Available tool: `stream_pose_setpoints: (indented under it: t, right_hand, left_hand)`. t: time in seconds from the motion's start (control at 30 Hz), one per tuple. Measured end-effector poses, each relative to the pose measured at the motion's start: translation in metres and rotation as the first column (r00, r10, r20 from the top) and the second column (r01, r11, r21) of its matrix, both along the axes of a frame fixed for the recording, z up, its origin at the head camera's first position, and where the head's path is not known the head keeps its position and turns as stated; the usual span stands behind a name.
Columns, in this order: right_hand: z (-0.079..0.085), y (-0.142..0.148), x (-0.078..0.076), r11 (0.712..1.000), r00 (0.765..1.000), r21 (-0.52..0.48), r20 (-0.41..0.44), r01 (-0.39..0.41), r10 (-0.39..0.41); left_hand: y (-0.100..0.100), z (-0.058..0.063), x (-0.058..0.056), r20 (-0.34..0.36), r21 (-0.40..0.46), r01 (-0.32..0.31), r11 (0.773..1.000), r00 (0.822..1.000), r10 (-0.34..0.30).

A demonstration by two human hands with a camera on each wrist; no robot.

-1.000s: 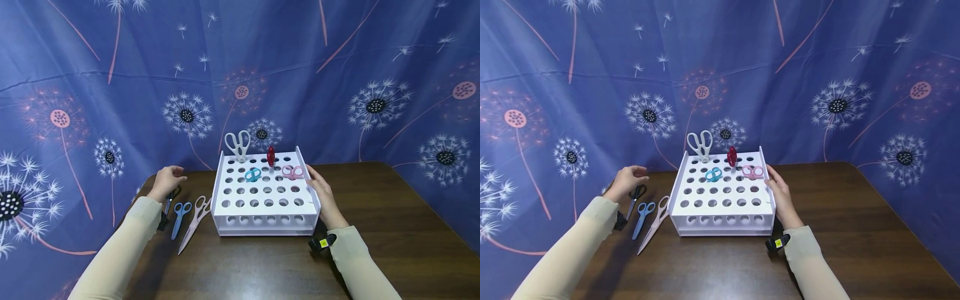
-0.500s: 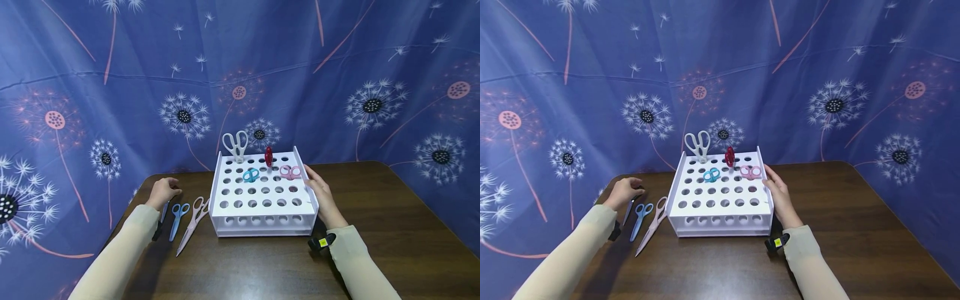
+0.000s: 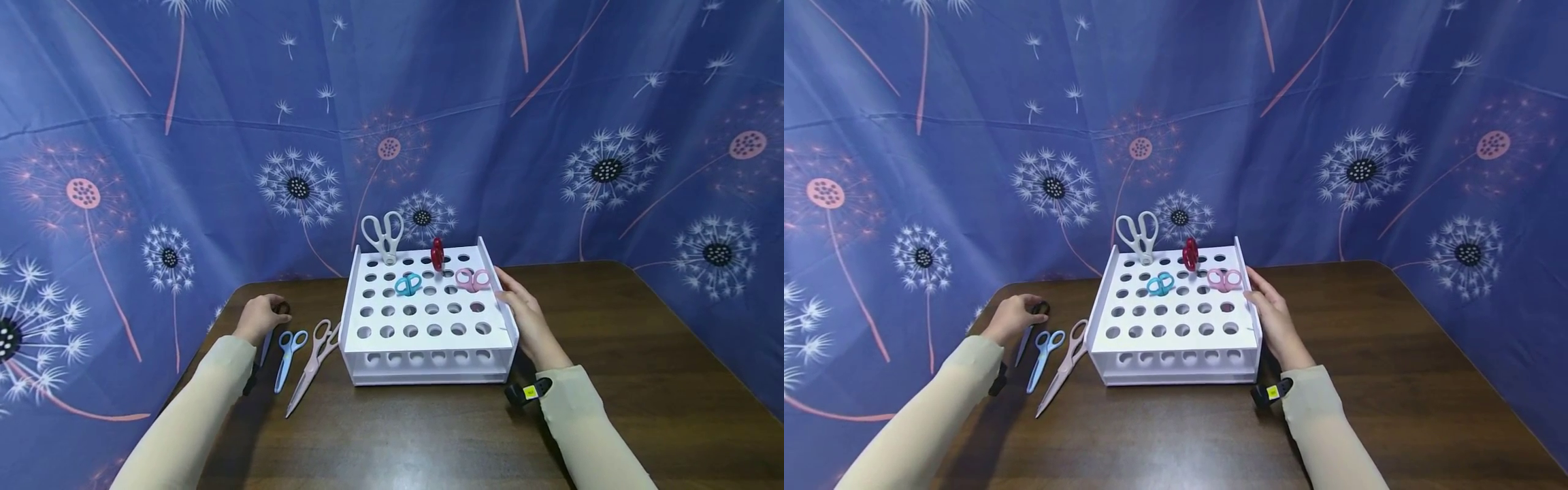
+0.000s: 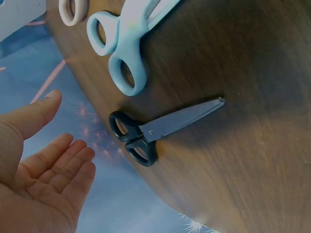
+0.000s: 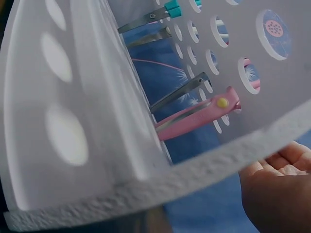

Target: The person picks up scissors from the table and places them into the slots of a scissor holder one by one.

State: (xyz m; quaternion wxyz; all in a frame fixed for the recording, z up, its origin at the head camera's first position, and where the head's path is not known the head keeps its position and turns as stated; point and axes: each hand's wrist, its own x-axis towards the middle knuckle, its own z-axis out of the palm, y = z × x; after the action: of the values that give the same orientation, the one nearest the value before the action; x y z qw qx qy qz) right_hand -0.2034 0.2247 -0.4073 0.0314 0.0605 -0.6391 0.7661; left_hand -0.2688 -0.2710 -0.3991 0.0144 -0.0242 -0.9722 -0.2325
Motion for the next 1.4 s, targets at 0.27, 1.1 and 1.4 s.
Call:
stream_pose_setpoints:
  t: [0.27, 1.1, 1.4]
  right_hand:
    - [0.0, 0.004, -0.001, 0.999, 0.999, -0.003, 0.008, -0.038, 0.038]
    - [0.003, 0.012, -0.003, 0.988, 0.997, 0.129, -0.005, -0.08, 0.082]
    - [0.003, 0.014, -0.004, 0.986, 0.996, 0.14, 0.002, -0.092, 0.092]
  left_hand:
    - [-0.005, -0.005, -0.005, 0.048, -0.008, -0.031, 0.999, 0.998, 0.031]
    - [-0.025, -0.024, -0.017, 0.209, -0.034, -0.009, 0.999, 0.978, 0.016]
    - [-0.032, -0.03, -0.021, 0.192, -0.025, -0.016, 1.0, 0.981, 0.02]
